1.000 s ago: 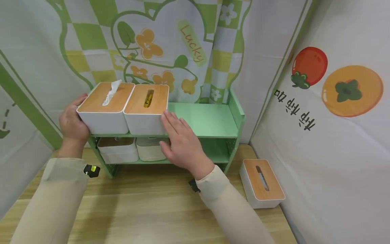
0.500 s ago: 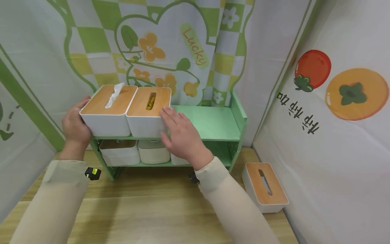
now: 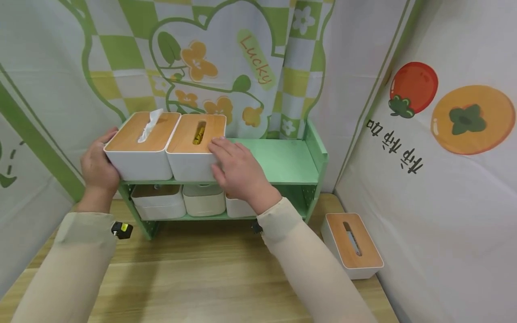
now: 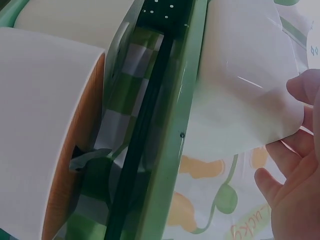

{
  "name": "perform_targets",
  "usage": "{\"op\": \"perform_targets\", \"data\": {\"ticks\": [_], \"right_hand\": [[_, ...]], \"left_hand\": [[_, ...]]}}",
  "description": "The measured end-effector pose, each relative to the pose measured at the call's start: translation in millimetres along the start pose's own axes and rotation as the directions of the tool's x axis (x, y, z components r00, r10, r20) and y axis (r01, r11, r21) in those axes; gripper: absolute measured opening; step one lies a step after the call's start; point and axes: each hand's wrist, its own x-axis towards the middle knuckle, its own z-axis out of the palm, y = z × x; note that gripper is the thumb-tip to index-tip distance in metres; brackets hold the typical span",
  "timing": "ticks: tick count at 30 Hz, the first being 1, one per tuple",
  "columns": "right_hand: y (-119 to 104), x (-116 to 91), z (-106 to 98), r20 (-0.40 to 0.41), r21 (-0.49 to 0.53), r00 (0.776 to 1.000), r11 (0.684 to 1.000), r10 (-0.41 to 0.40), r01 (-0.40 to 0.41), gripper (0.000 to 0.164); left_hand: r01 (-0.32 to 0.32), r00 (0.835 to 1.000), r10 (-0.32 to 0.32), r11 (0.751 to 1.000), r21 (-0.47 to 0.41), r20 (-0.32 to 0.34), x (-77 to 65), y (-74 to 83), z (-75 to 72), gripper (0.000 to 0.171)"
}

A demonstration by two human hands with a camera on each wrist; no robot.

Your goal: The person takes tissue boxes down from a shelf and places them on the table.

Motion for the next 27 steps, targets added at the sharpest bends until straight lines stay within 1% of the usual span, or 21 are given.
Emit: {"op": "perform_targets", "data": {"ticks": [5, 10, 13, 16, 20, 23, 27], "right_hand": [[1.2, -1.5, -2.2, -0.033, -0.003, 0.999, 1.000, -0.003, 0.003, 0.045], [-1.0, -3.9, -5.4, -0.041, -0.031, 0.999, 0.999, 0.010, -0.011, 0.044], [-4.5, -1.3, -6.5, -0.023, -0.036, 1.000, 0.999, 0.018, -0.019, 0.045], [-7.9, 3.1, -6.3, 0.020, -0.043, 1.000, 0.999, 0.023, -0.023, 0.047], [-9.7, 6.6, -7.6, 0.065, -0.083, 0.997, 0.996, 0.032, -0.026, 0.046], [-8.4, 4.6, -10.8, 0.058, -0.102, 0.997, 0.994, 0.047, -0.041, 0.044], [-5.6, -2.3, -15.7, 0.037, -0.094, 0.997, 0.993, 0.072, -0.068, 0.042]], "left_hand": [[-0.012, 1.000, 0.012, 1.000, -0.021, -0.009, 1.1, -0.8, -0.2, 0.051], [-0.021, 1.000, 0.021, 0.999, -0.032, -0.006, 1.0, -2.1, 0.0, 0.051], [-0.018, 1.000, 0.018, 1.000, -0.021, -0.010, 0.0, -2.6, -1.5, 0.051], [-0.020, 1.000, 0.020, 1.000, -0.012, -0.022, -1.5, -3.2, -3.3, 0.051], [-0.016, 1.000, 0.015, 0.999, -0.028, -0.025, -2.0, -1.9, -3.8, 0.051], [-0.004, 1.000, 0.004, 0.999, -0.034, -0.010, -1.5, 0.2, -2.5, 0.050], [0.006, 1.000, -0.006, 1.000, -0.017, 0.007, -0.9, 1.8, -1.0, 0.052]]}}
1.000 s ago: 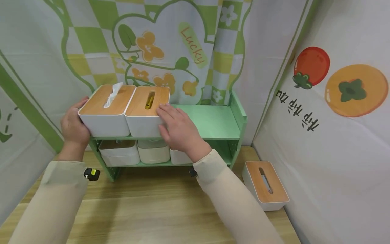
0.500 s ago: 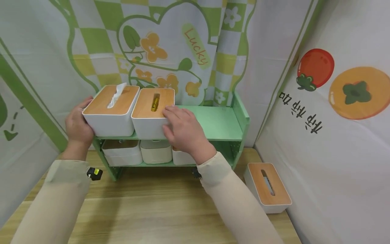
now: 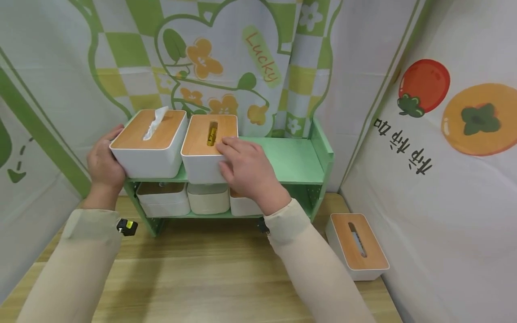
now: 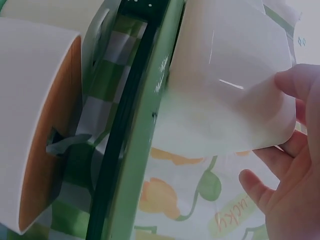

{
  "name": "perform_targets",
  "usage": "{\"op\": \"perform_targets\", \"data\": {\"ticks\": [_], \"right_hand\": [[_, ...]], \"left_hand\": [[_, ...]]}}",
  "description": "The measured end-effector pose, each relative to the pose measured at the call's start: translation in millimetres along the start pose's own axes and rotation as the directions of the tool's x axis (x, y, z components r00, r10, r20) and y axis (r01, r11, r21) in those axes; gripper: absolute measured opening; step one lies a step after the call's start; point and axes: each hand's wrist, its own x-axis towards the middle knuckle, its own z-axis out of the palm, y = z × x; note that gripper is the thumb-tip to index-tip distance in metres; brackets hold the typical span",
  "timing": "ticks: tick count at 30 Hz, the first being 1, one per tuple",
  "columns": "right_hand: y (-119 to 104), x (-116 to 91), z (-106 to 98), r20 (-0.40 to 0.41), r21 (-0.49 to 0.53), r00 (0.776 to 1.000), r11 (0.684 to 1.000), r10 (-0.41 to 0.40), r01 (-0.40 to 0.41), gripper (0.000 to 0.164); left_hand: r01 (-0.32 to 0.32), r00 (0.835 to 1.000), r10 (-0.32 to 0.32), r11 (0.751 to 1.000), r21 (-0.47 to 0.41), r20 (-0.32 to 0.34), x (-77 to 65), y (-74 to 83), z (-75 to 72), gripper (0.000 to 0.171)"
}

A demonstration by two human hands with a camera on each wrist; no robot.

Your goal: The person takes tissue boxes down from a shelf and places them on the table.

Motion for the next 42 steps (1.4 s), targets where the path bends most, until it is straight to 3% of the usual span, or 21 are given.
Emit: {"op": "perform_targets", "data": {"ticks": [8, 13, 16, 25, 42], "right_hand": [[4.6, -10.2, -7.1, -0.060, -0.029, 0.998, 0.999, 0.032, -0.034, 0.042], [-0.3, -7.6, 1.7, -0.054, -0.036, 0.998, 0.999, -0.033, 0.031, 0.044], [-2.6, -8.0, 3.7, -0.057, -0.046, 0.997, 0.998, -0.048, 0.045, 0.044], [1.3, -14.5, -10.8, -0.004, -0.054, 1.000, 0.998, 0.026, -0.027, 0.042], [2.9, -18.6, -11.5, -0.023, -0.073, 0.998, 0.996, 0.056, -0.057, 0.043]], "left_hand": [[-0.005, 1.000, 0.005, 1.000, 0.026, 0.008, 4.3, -1.1, 6.5, 0.053], [0.040, 0.999, -0.040, 0.999, 0.034, -0.006, 1.4, -4.2, 0.1, 0.053], [0.030, 1.000, -0.030, 0.999, 0.022, -0.002, 0.2, -6.0, -2.7, 0.052], [-0.005, 1.000, 0.005, 1.000, 0.013, -0.003, 0.4, -2.9, 0.9, 0.052], [-0.015, 1.000, 0.016, 1.000, 0.019, -0.011, -0.1, -3.1, 1.5, 0.052]]}}
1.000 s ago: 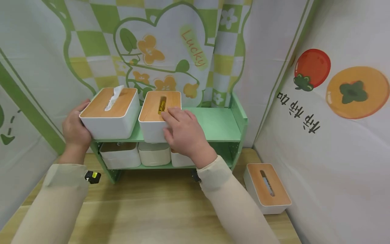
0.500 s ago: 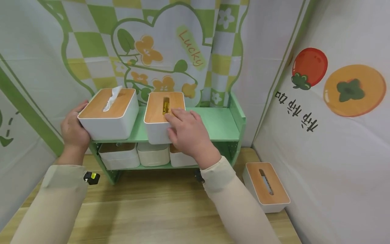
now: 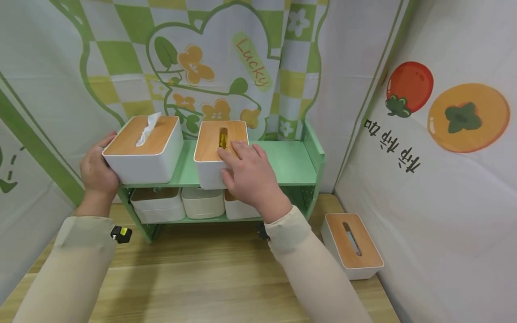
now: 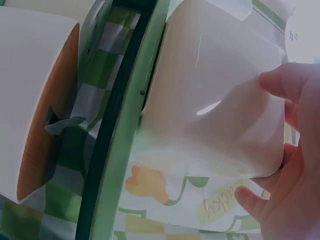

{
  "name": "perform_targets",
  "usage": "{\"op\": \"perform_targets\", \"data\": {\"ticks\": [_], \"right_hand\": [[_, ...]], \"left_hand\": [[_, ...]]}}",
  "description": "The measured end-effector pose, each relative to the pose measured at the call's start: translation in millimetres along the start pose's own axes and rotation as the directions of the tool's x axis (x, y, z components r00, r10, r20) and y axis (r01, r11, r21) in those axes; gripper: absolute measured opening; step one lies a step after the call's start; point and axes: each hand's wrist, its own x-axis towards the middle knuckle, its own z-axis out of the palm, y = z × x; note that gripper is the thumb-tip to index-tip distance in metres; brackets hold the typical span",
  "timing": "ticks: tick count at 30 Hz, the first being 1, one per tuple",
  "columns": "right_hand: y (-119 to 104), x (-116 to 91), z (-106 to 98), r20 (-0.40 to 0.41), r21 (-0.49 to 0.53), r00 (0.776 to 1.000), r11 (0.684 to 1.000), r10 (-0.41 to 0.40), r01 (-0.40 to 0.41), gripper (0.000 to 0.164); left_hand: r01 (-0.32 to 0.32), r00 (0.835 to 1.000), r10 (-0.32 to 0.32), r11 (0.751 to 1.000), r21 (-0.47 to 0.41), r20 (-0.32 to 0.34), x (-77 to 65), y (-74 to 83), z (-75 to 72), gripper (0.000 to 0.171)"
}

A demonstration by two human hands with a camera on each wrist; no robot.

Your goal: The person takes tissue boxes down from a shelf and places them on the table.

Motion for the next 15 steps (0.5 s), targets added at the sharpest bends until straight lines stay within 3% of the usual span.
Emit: {"op": "perform_targets", "data": {"ticks": [15], "right_hand": [[1.3, -2.9, -10.3, 0.050, -0.022, 0.997, 0.998, 0.063, -0.062, 0.045]], "left_hand": [[-0.004, 1.000, 0.004, 1.000, 0.004, 0.004, -0.6, -0.2, -0.9, 0.052]]}}
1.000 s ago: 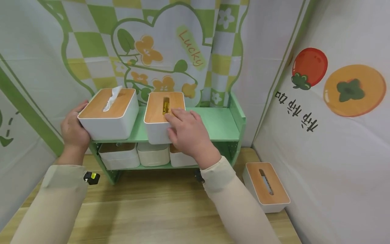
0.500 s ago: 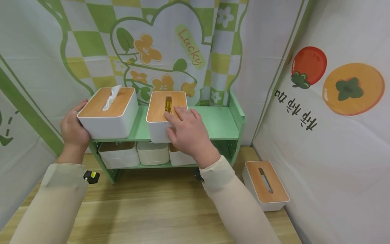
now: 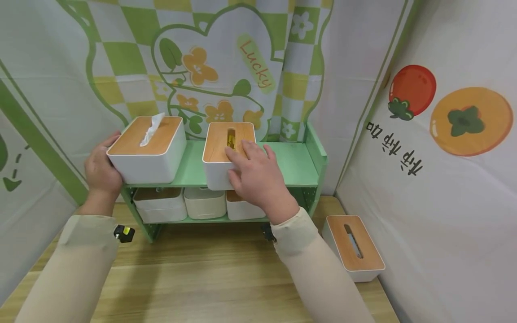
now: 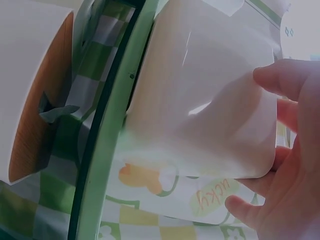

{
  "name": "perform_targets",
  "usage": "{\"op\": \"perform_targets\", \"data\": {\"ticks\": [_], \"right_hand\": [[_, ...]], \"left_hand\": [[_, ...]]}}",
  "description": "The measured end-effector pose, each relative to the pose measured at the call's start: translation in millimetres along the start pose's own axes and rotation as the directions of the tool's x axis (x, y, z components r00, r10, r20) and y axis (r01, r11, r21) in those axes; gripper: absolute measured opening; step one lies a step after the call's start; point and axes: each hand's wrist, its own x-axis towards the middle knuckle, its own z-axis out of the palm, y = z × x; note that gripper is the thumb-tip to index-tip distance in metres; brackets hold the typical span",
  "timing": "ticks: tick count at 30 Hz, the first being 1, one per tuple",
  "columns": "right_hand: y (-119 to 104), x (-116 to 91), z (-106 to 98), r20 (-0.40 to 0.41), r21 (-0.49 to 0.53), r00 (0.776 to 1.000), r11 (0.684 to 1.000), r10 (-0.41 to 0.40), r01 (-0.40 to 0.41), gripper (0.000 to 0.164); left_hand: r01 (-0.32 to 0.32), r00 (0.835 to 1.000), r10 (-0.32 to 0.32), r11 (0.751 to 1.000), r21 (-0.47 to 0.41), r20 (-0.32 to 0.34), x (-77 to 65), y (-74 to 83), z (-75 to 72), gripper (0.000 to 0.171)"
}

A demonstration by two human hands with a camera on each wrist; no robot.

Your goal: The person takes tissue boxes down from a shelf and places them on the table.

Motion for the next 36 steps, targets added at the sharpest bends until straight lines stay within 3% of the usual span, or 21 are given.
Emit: {"op": "perform_targets", "data": {"ticks": [14, 22, 29, 36], "right_hand": [[1.6, -7.2, -7.8, 0.079, -0.063, 0.996, 0.997, 0.037, -0.032, 0.044], [2.9, -4.1, -9.9, 0.034, -0.014, 0.999, 0.999, 0.033, -0.032, 0.048], [2.8, -4.6, -12.1, 0.125, -0.027, 0.990, 0.998, 0.060, -0.057, 0.047], [5.8, -8.6, -16.9, 0.147, -0.058, 0.986, 0.996, 0.081, -0.073, 0.048]], "left_hand": [[0.015, 1.000, -0.016, 1.000, 0.024, 0.026, -3.7, 0.2, 2.3, 0.054], [-0.006, 1.000, 0.006, 0.999, 0.032, 0.004, 1.1, 0.4, -0.8, 0.053], [0.016, 1.000, -0.017, 0.999, 0.037, 0.008, 0.9, 2.6, -1.5, 0.054], [0.012, 1.000, -0.013, 0.999, 0.032, 0.019, -0.4, 1.7, -0.6, 0.054]]}}
